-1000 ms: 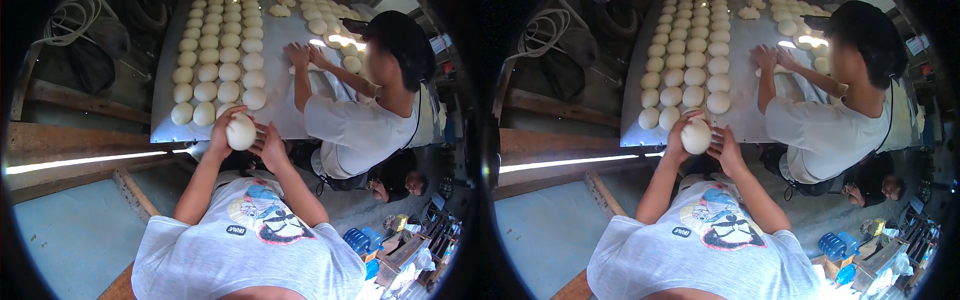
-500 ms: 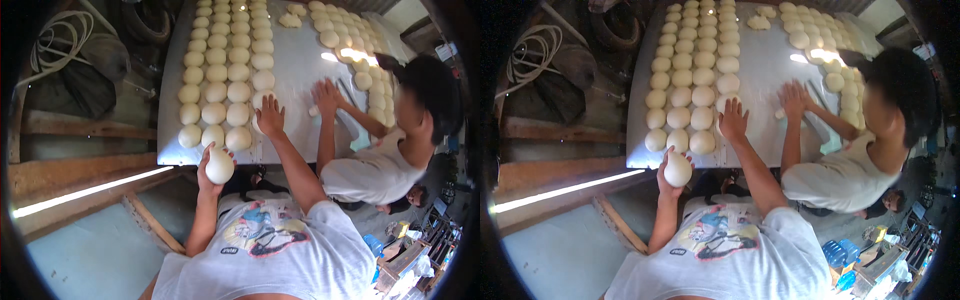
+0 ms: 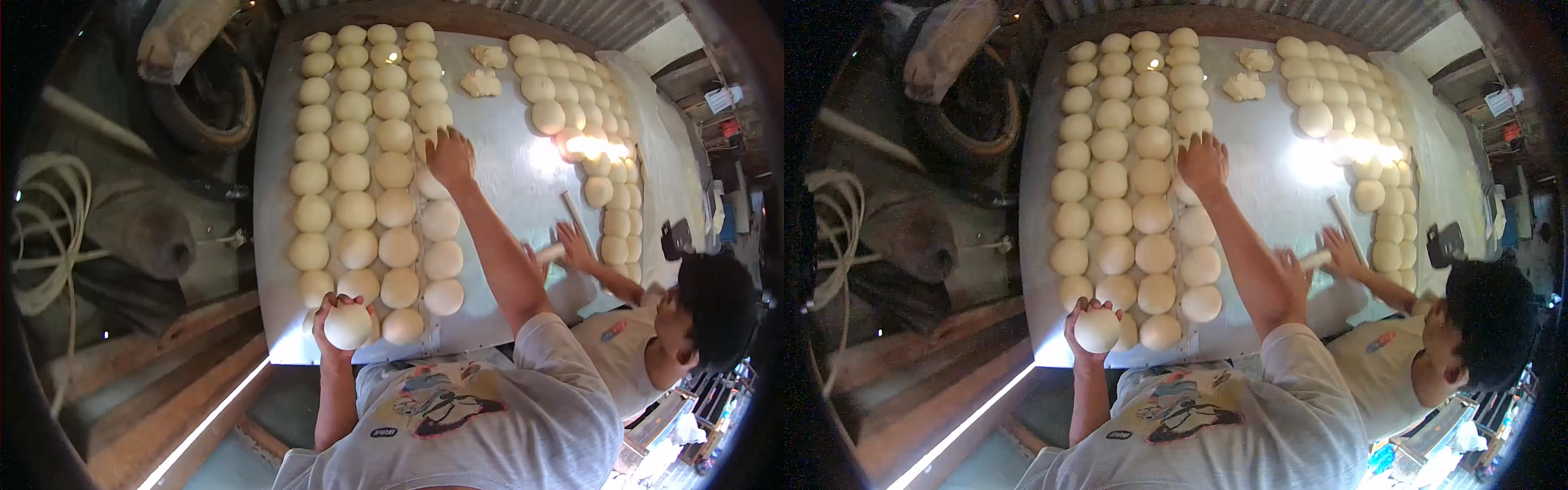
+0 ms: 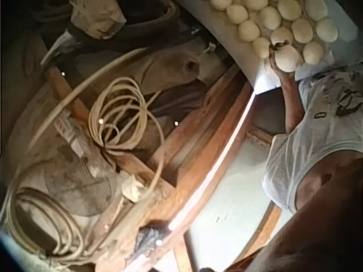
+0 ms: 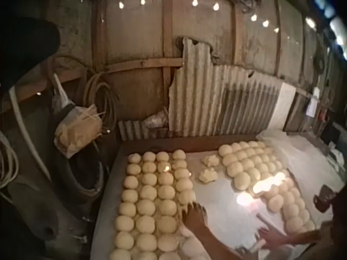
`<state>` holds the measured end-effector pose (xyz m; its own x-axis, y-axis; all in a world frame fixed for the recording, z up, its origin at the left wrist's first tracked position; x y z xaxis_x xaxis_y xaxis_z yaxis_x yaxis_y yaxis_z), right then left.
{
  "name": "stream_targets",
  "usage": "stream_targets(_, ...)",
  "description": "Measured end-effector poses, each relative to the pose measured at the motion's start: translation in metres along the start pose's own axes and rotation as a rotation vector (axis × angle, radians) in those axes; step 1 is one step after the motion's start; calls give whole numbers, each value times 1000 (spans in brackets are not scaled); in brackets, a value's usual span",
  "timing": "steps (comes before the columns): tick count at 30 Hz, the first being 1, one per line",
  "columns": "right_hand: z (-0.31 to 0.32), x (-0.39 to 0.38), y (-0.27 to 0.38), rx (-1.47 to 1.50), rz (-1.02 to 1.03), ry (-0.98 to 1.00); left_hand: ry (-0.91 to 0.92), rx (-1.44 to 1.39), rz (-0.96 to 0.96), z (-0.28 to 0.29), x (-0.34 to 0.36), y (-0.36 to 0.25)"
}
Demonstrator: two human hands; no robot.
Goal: The person picks up pieces of dough from a table, rolls them into balls between their hands, and places them back onto the table; the person then gets a plastic sheet, shakes it out, and covers the dough balls on the table.
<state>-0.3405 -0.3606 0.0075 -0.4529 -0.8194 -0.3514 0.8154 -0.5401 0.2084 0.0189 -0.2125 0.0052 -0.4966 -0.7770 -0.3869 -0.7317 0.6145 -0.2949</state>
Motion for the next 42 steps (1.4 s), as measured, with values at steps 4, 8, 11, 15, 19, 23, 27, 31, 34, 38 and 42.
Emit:
stream_targets(4,31,44,-14,-80,148,-791,44,7,45,-15,54,-1)
stream_targets(8,25,107,10,0,74,-203,-116,-40,65,1,81,-10)
stream_targets(11,73,147,14,99,138,-623,-150,28,83,0,99,-11)
stream_targets(15,37,207,9,-82,219,-464,-118,30,96,13,117,-5)
stream_targets(19,37,206,6,-3,179,-443,-227,36,109,12,132,-3)
stream_targets(23,43,98,13,473,338,-563,-146,69,43,-5,134,-12)
stream_targets(27,-16,-57,15,1036,169,-210,-66,76,-95,2,123,-16)
stream_targets(31,-106,-199,43,1815,-178,465,-10,405,-266,-34,97,-20)
stream_targets(34,-115,-272,75,2183,-394,901,-13,783,-381,-65,71,-9)
stream_targets(38,-97,-286,70,2166,-274,720,260,1217,-594,-125,23,27)
stream_targets(42,-85,-318,58,2225,-231,558,369,1470,-906,-159,-29,40)
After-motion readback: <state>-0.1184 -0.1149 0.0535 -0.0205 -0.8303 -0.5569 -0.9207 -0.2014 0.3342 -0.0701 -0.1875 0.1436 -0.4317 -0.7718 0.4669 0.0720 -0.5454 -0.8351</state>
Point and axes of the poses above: each hand's wrist, its own x-axis towards the middle knuckle, its own z-axis out of the back of the hand, y = z × x, the point moved 9 cm from there along x, towards the middle knuckle
